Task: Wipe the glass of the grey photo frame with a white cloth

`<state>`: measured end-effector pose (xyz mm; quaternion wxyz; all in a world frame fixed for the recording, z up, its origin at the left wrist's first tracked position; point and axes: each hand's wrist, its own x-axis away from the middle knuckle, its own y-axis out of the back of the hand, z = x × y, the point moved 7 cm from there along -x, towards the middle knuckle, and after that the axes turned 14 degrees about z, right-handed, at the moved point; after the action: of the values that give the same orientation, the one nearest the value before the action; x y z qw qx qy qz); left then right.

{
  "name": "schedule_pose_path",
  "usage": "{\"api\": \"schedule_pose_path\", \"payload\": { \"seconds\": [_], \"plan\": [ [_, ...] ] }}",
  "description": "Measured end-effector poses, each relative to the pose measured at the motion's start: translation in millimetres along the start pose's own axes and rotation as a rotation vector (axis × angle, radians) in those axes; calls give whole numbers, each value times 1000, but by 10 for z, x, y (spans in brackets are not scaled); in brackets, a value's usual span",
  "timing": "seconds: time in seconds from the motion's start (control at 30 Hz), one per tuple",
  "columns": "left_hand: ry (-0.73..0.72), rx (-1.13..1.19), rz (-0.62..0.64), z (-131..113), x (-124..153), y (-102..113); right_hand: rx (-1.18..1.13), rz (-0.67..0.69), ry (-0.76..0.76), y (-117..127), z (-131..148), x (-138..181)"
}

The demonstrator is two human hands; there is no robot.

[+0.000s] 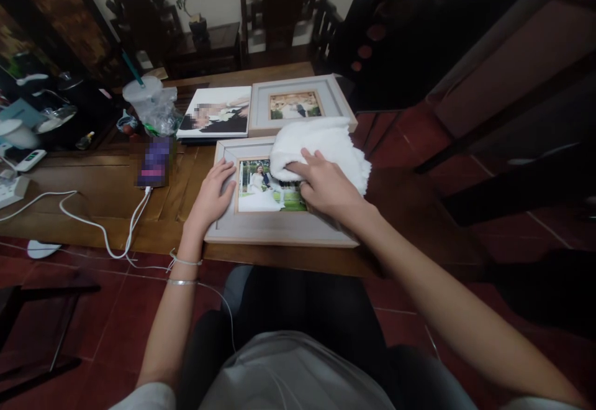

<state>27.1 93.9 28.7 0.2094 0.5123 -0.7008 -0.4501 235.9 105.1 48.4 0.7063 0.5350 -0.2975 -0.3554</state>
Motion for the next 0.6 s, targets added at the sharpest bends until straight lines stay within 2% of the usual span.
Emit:
{"api": "schedule_pose_path", "payload": {
  "seconds": [0.13,0.23,0.33,0.43,0.6],
  "plan": [
    [-5,1,0,7,-4,-4,-17,14,41,-37,176,214],
    [-4,-3,-4,12,-4,-8,-15,77,136,-100,366,451],
    [-6,-9,-10,10,-4,-11,-42,131,181,-124,435,583],
    [-4,-12,-9,7,-4,-12,-55,117,138,-88,351,502],
    [-3,-17,-3,0,0,-10,-14,63,5,-27,64,62]
  ]
}}
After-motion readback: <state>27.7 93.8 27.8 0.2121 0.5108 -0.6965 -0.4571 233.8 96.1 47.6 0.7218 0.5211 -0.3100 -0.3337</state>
